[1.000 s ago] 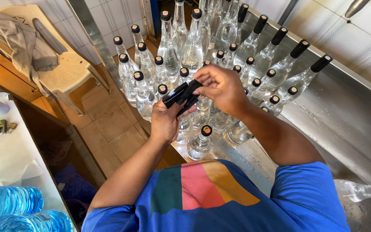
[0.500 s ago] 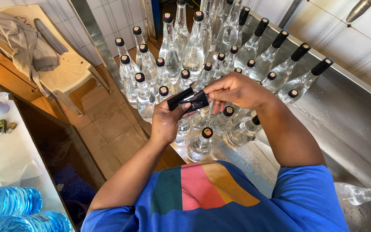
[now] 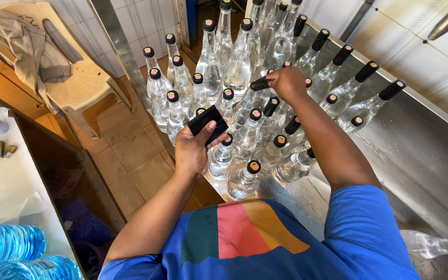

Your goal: The person places black caps onto the necks of numerous clear glass bottles arranged on a metal table. They pick up caps from a small black container and screw them onto each bottle one by one.

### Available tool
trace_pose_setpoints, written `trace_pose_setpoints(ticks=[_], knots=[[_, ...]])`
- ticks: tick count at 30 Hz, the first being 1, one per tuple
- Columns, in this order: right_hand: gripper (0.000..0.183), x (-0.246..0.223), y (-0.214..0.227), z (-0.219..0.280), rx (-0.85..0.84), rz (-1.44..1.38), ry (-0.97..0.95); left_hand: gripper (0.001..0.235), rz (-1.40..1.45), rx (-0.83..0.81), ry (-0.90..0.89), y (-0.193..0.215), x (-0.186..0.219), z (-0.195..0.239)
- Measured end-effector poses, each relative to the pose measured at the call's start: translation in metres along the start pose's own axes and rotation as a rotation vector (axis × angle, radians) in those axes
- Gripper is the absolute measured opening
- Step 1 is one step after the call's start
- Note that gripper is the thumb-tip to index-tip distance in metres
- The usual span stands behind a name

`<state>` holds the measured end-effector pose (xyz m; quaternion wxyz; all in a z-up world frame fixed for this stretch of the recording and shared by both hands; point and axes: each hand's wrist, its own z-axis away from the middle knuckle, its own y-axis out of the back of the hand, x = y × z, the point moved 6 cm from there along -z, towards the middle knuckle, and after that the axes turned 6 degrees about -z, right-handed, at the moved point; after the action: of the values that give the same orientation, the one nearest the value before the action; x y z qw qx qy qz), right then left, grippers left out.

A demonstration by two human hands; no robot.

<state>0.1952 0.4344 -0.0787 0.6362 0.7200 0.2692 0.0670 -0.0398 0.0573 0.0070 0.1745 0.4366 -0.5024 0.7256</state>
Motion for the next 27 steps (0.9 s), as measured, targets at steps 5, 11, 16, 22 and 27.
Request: trace_pose_setpoints(ticks=[5, 11, 16, 22, 27], knots=[[0.019, -0.022, 0.008, -0.011, -0.012, -0.180, 0.072, 0.025, -0.002, -0.001, -0.014, 0.010, 0.004, -0.002], [0.025, -0.094, 0.071, 0.012, 0.169, -0.259, 0.450, 0.038, -0.008, -0.075, 0.040, 0.031, -0.014, -0.013], [0.042, -0.100, 0.036, 0.006, -0.244, -0.155, 0.382, 0.034, -0.002, -0.042, 0.022, 0.028, -0.006, -0.010], [0.052, -0.077, 0.010, -0.013, -0.109, -0.156, 0.260, 0.024, 0.010, 0.006, -0.025, 0.036, 0.000, -0.012], [0.055, -0.069, 0.004, -0.012, -0.109, -0.164, 0.067, 0.023, 0.009, -0.004, -0.023, 0.036, -0.001, -0.013]])
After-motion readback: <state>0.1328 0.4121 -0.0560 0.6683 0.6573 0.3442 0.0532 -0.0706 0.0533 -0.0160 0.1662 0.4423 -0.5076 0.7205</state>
